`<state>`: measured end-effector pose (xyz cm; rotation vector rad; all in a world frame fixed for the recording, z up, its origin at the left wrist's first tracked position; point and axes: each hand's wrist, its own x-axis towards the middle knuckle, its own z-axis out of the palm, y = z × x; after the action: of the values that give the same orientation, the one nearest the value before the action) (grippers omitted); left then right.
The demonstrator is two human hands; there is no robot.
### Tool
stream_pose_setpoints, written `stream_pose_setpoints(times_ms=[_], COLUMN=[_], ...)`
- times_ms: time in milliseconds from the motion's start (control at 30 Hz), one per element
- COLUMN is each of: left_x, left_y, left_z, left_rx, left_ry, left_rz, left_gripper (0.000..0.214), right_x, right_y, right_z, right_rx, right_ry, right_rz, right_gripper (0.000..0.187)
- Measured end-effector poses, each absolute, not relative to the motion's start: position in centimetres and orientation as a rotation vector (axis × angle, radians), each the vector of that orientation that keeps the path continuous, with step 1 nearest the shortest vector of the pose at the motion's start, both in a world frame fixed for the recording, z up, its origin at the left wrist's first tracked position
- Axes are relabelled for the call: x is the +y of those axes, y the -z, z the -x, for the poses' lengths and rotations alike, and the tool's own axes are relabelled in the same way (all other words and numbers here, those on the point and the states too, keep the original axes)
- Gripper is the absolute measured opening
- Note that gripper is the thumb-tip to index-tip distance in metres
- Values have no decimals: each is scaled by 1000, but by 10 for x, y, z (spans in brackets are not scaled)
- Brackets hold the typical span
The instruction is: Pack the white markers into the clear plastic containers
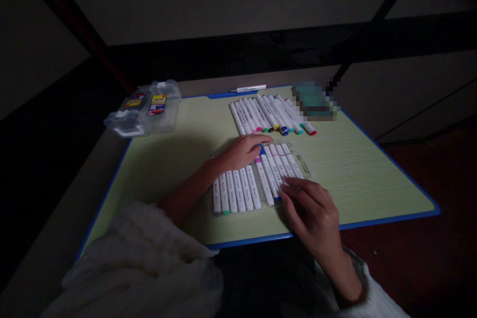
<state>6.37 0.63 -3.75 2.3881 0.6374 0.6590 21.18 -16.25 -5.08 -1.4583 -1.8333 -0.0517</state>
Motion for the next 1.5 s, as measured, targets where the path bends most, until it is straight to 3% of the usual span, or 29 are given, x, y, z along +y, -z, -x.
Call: stream_pose_setpoints(times_ms=[300,767,933,1067,1300,1500], left_x=[7,7,8,8,10,9], left_y=[38,38,37,38,40,38], left_z=[-64,-65,-64,-64,-65,-64], left_rx=[624,605,586,588,709,761], left_ry=[-682,-672,-663,-665,-817,-861], left_rz=[-2274,-2202,-2211,-2199,-2132,-2131], left_gripper=[35,31,28,27,24,22], right_x=[-164,-165,-165,-163,-96,-18], right_y=[50,51,52,48,17,28], right_z=[-212,-216,-215,-224,-272,-294], right_rx=[-1759,-1614,-1582,-1440,-1658,-1945], right_ry=[-4,-23,-77,-318,-566,-730], right_rz=[1446,1449,1433,1382,1394,1281], right_gripper=[14,35,34,27,17,16])
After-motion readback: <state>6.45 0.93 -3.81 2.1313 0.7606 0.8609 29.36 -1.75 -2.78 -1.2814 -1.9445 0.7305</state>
